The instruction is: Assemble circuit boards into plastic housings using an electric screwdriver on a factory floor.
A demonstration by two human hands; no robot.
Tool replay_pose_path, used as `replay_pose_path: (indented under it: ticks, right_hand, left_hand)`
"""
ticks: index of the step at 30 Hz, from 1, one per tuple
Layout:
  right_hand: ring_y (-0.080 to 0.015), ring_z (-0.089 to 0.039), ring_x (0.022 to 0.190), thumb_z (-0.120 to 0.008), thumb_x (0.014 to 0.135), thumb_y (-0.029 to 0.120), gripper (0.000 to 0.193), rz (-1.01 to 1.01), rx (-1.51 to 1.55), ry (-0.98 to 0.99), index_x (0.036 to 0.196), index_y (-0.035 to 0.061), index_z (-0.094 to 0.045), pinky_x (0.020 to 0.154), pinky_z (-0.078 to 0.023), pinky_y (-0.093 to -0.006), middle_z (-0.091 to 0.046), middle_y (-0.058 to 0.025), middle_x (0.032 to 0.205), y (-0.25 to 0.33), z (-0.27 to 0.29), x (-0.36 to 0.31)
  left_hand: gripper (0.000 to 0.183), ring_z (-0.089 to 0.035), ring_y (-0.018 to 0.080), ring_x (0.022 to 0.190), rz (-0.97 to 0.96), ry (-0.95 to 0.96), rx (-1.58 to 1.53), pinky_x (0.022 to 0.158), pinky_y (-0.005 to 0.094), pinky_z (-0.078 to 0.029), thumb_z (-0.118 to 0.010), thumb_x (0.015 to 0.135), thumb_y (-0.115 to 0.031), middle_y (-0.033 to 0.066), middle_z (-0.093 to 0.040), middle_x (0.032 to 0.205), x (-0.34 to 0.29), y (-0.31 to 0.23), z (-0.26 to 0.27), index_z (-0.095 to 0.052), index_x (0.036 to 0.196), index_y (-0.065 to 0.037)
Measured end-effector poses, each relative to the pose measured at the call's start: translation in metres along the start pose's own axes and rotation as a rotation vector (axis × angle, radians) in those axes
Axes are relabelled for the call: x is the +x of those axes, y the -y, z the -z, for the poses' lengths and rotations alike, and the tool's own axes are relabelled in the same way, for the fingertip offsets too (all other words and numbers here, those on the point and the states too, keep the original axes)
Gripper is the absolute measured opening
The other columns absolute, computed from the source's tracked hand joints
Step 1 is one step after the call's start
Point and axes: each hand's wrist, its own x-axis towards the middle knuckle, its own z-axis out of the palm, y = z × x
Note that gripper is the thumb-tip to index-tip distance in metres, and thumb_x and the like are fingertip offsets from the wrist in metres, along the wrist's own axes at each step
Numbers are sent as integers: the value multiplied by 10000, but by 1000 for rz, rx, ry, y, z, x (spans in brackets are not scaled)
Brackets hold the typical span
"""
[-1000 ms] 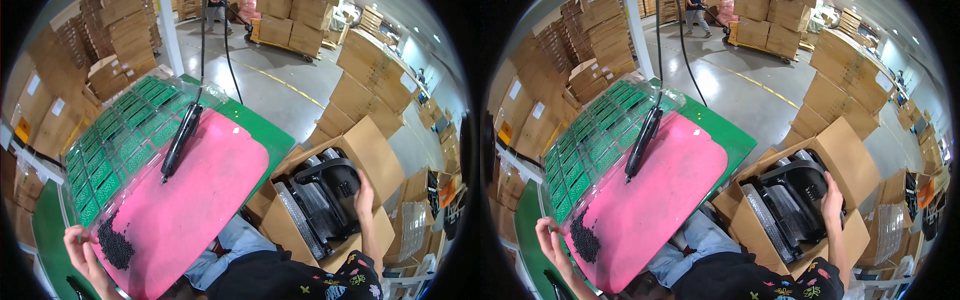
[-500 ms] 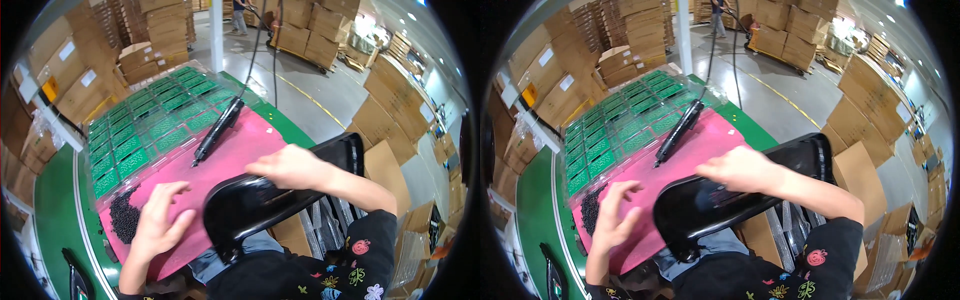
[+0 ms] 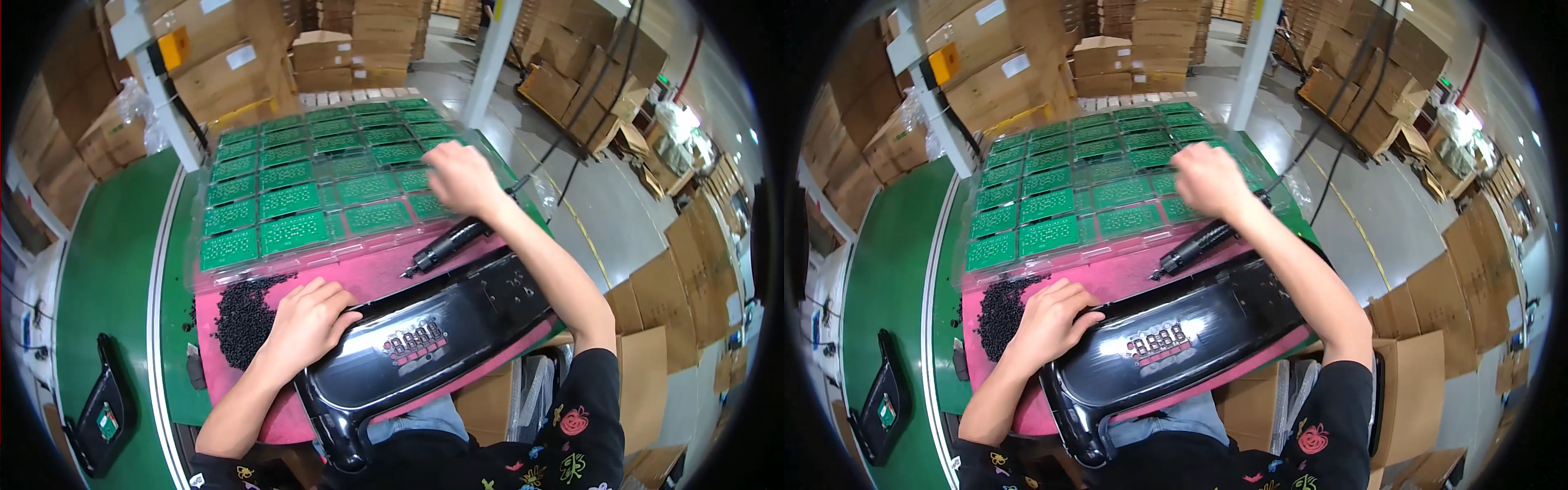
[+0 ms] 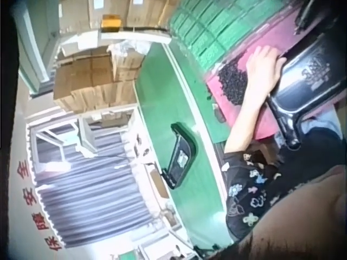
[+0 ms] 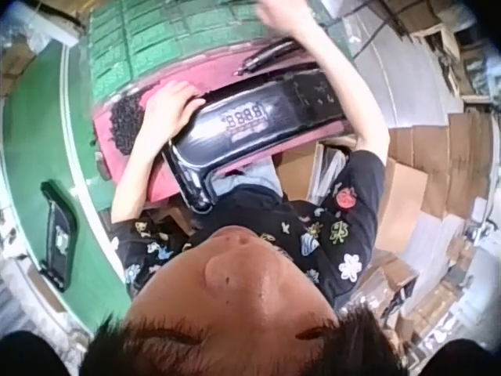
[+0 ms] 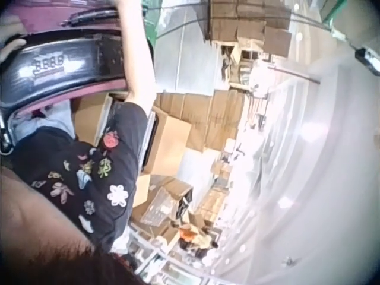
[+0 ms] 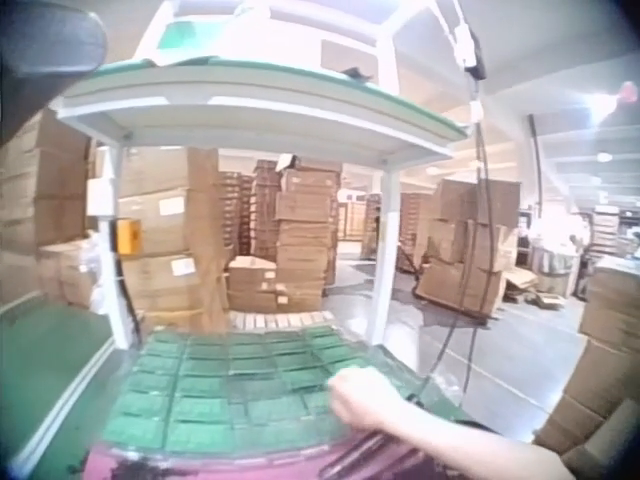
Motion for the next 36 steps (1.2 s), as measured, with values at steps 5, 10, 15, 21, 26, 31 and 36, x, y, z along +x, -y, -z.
replay_pose_path:
  ticks: [5,10,15,21,26,31,36]
  right_hand:
    - [-327,-450,1257,-578,802,146,391,-471,-229,408,1178,39,-585,1000,-408,-496,-499,-176,1313,-49,-32,10]
    - [-300,-318,1398,-555,814,132,503,-495,-288,742,1305,24,-549,1095,-311,-511,-376,-146,1488,-42,-46,28]
    - [-288,-312,1403,-540,817,100,506,-471,-288,761,1310,-14,-527,1107,-297,-492,-363,-139,1499,-41,-43,26]
    - [-264,-412,1309,-578,779,62,501,-265,-413,378,1268,-29,-514,1056,-355,-457,-471,-123,1375,-49,-44,6]
    - [-303,-530,1151,-611,746,-59,404,-38,3,-322,1141,11,-564,983,-414,-399,-567,-133,1189,-6,6,14]
    - [-324,-607,992,-585,757,-87,271,5,584,-80,1012,2,-585,883,-485,-385,-609,-149,1014,92,61,-7]
    - [-386,-572,1003,-535,774,-100,266,75,911,212,1033,-40,-555,868,-472,-431,-579,-199,1009,137,84,-37]
  left_hand:
    - [204,-594,291,807,21,-21,40,706,390,-489,-745,774,-212,90,-630,812,0,6,5,-663,842,-38]
    - [218,-603,301,819,96,21,-79,723,396,-496,-752,776,-202,108,-631,810,-1,8,2,-660,848,-17]
    - [204,-605,307,814,88,18,-90,730,400,-497,-752,776,-180,115,-632,813,0,7,2,-661,849,-12]
    - [193,-596,296,811,28,6,-49,727,395,-493,-743,768,-178,104,-630,816,2,8,7,-661,848,-23]
    - [250,-591,304,869,34,27,11,775,402,-486,-776,726,-164,105,-647,887,-4,12,14,-666,897,-19]
    - [805,-515,343,1152,2,-365,60,959,445,-447,-853,591,-125,150,-555,1218,1,-4,26,-490,1305,-46]
    - [768,-518,320,1166,-106,-312,95,951,439,-447,-835,579,-108,112,-569,1223,2,-9,28,-539,1285,-53]
